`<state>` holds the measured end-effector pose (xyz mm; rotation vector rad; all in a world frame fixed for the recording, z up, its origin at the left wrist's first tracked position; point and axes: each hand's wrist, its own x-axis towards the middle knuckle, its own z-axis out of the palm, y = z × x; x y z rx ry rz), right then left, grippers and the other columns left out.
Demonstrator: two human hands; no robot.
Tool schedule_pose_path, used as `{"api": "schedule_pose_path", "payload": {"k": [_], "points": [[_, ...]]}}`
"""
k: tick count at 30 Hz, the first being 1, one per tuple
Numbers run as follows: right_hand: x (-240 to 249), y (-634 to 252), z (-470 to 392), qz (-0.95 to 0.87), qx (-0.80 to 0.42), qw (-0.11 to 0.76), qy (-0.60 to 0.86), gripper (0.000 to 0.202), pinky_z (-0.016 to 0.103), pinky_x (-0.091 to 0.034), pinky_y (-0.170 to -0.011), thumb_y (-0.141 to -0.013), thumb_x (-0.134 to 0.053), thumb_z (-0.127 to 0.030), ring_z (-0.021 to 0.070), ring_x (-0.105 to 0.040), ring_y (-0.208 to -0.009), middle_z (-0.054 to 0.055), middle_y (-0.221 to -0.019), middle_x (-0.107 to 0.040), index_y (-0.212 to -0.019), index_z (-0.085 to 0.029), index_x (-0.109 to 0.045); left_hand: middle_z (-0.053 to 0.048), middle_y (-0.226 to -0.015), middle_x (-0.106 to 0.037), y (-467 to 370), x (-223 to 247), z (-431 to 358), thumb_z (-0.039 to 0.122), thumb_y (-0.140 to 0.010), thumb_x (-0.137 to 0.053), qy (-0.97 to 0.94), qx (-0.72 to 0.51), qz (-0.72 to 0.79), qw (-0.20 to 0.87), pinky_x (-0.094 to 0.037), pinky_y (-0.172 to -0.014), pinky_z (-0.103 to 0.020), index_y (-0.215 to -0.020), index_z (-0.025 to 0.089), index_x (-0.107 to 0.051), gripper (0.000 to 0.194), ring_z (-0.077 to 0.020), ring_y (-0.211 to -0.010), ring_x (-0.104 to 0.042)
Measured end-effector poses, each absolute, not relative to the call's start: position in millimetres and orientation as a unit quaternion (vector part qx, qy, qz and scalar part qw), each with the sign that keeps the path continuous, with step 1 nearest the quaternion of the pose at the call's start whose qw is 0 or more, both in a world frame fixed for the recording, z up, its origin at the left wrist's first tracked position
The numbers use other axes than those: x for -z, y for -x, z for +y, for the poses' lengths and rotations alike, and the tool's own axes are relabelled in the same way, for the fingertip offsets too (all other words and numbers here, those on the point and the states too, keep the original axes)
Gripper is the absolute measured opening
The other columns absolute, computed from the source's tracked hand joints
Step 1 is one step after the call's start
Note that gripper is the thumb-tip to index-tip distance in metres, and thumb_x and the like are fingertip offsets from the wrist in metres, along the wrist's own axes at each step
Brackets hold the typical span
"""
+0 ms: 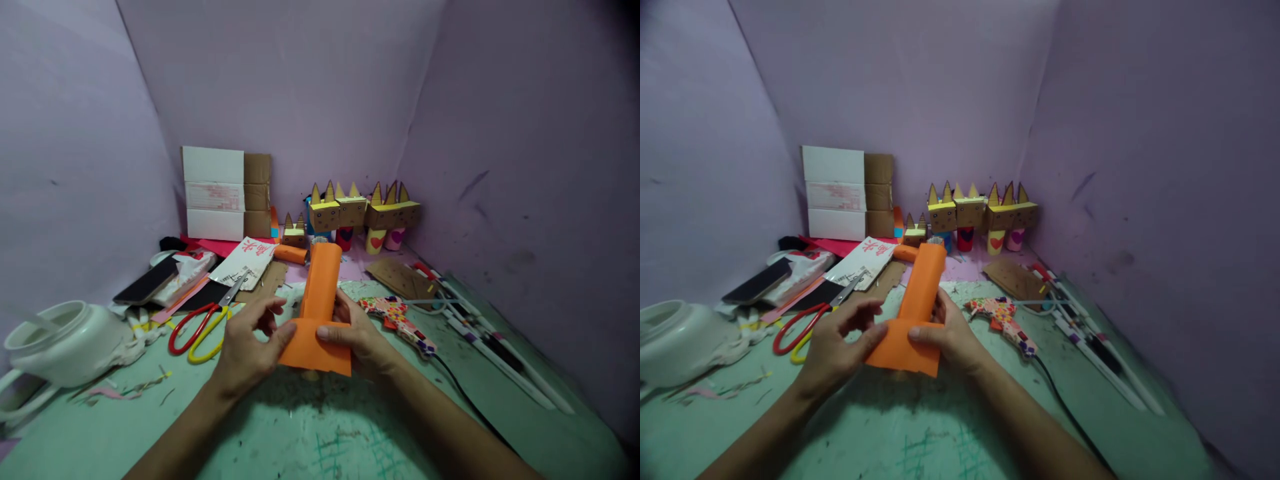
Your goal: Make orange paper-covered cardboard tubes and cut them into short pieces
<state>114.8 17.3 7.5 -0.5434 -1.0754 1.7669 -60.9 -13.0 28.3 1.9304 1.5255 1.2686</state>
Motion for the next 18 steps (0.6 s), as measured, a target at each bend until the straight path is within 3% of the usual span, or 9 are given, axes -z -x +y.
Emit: {"api": "schedule_pose_path", "payload": {"k": [2, 4, 8, 12, 15, 18], "points": [[-4.5, -113.6, 18.6, -0.448, -0.708, 0.495, 0.229, 0.068, 0.036, -0.048, -0.081, -0.052, -0.082, -0.021, 0.0247, -0.058, -0.096, 0.006, -0.104, -0.061, -0.112, -0.021, -0.050, -0.007, -0.087, -0.066, 55.8, -29.3, -17.4, 0.037, -0.076, -0.062, -0.698, -0.410, 0.526, 0.261, -0.050, -0.060, -0.028, -0.107, 0.014, -0.062, 0.039, -0.0180, -0.067, -0.060], [-1.2, -112.4, 20.0, -0.453, -0.692, 0.509, 0.239, 0.068, 0.036, -0.048, -0.082, -0.052, -0.082, -0.021, 0.0247, -0.057, -0.097, 0.006, -0.105, -0.061, -0.112, -0.022, -0.051, -0.007, -0.095, -0.068, 51.5, -29.0, -19.3, 0.037, -0.079, -0.059, -0.715, -0.387, 0.505, 0.290, -0.051, -0.069, -0.028, -0.112, 0.018, -0.063, 0.038, -0.0211, -0.080, -0.063], [3.2, -110.5, 21.8, -0.461, -0.675, 0.519, 0.248, 0.068, 0.036, -0.048, -0.081, -0.051, -0.084, -0.022, 0.0248, -0.058, -0.097, 0.005, -0.105, -0.062, -0.111, -0.023, -0.052, -0.007, -0.108, -0.069, 50.7, -24.5, -17.6, 0.034, -0.084, -0.053, -0.707, -0.403, 0.525, 0.250, -0.046, -0.086, -0.032, -0.114, 0.019, -0.064, 0.036, -0.0245, -0.100, -0.062], [3.4, -108.7, 21.5, -0.456, -0.664, 0.535, 0.254, 0.068, 0.036, -0.048, -0.081, -0.051, -0.084, -0.023, 0.0244, -0.058, -0.095, 0.005, -0.105, -0.061, -0.110, -0.024, -0.052, -0.008, -0.102, -0.071, 52.4, -24.1, -17.0, 0.037, -0.084, -0.052, -0.694, -0.387, 0.561, 0.234, -0.048, -0.080, -0.033, -0.108, 0.018, -0.067, 0.035, -0.0256, -0.092, -0.064], [3.0, -106.1, 20.5, -0.448, -0.641, 0.566, 0.263, 0.066, 0.037, -0.046, -0.086, -0.051, -0.085, -0.023, 0.0251, -0.057, -0.101, 0.005, -0.109, -0.060, -0.109, -0.025, -0.053, -0.005, -0.095, -0.071, 48.6, -26.7, -18.3, 0.038, -0.084, -0.052, -0.699, -0.362, 0.515, 0.338, -0.049, -0.075, -0.032, -0.109, 0.019, -0.065, 0.034, -0.0245, -0.087, -0.063], [1.9, -102.6, 18.6, -0.451, -0.626, 0.587, 0.245, 0.075, 0.038, -0.044, -0.092, -0.049, -0.086, -0.022, 0.0250, -0.053, -0.110, 0.005, -0.116, -0.058, -0.115, -0.026, -0.051, -0.005, -0.101, -0.068, 42.8, -26.5, -18.4, 0.033, -0.075, -0.064, -0.648, -0.384, 0.472, 0.458, -0.050, -0.077, -0.031, -0.114, 0.017, -0.058, 0.042, -0.0243, -0.091, -0.062]]}}
